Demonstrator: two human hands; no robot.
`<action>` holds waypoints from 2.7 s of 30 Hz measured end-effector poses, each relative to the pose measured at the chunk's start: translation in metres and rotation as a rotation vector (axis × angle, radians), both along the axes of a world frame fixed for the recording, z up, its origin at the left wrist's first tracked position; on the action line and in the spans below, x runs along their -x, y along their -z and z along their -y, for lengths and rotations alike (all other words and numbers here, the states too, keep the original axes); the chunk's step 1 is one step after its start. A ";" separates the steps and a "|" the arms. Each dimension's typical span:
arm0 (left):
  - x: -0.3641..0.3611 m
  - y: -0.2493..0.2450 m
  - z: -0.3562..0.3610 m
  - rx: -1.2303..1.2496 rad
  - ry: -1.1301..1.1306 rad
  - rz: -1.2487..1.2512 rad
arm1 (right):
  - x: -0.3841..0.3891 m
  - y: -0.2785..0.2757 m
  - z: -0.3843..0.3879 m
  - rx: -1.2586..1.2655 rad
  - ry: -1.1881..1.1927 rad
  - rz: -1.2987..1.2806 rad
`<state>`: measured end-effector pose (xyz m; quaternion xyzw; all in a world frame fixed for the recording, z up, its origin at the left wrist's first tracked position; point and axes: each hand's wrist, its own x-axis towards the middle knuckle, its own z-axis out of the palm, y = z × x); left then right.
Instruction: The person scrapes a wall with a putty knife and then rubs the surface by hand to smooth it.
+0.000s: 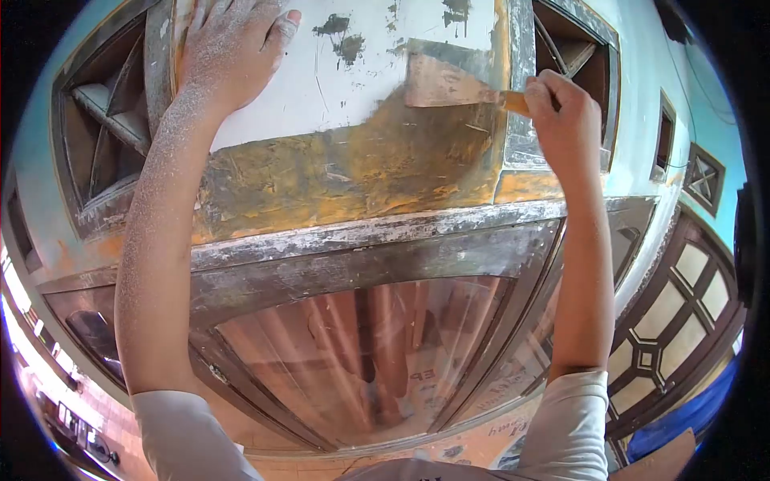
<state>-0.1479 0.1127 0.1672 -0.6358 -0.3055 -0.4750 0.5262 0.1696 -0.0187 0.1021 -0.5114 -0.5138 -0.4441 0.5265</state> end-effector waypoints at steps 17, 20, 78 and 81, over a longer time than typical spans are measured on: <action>-0.006 0.006 0.008 -0.008 -0.026 0.067 | 0.005 -0.018 0.012 0.014 0.108 0.090; -0.002 0.005 0.001 -0.046 -0.038 0.051 | 0.006 -0.022 0.014 0.053 0.141 0.099; 0.005 0.028 -0.006 -0.006 0.072 0.038 | 0.042 0.157 0.005 0.363 -0.980 -0.488; 0.001 0.032 0.002 0.028 0.052 0.065 | 0.054 0.171 -0.013 0.389 -0.914 -0.336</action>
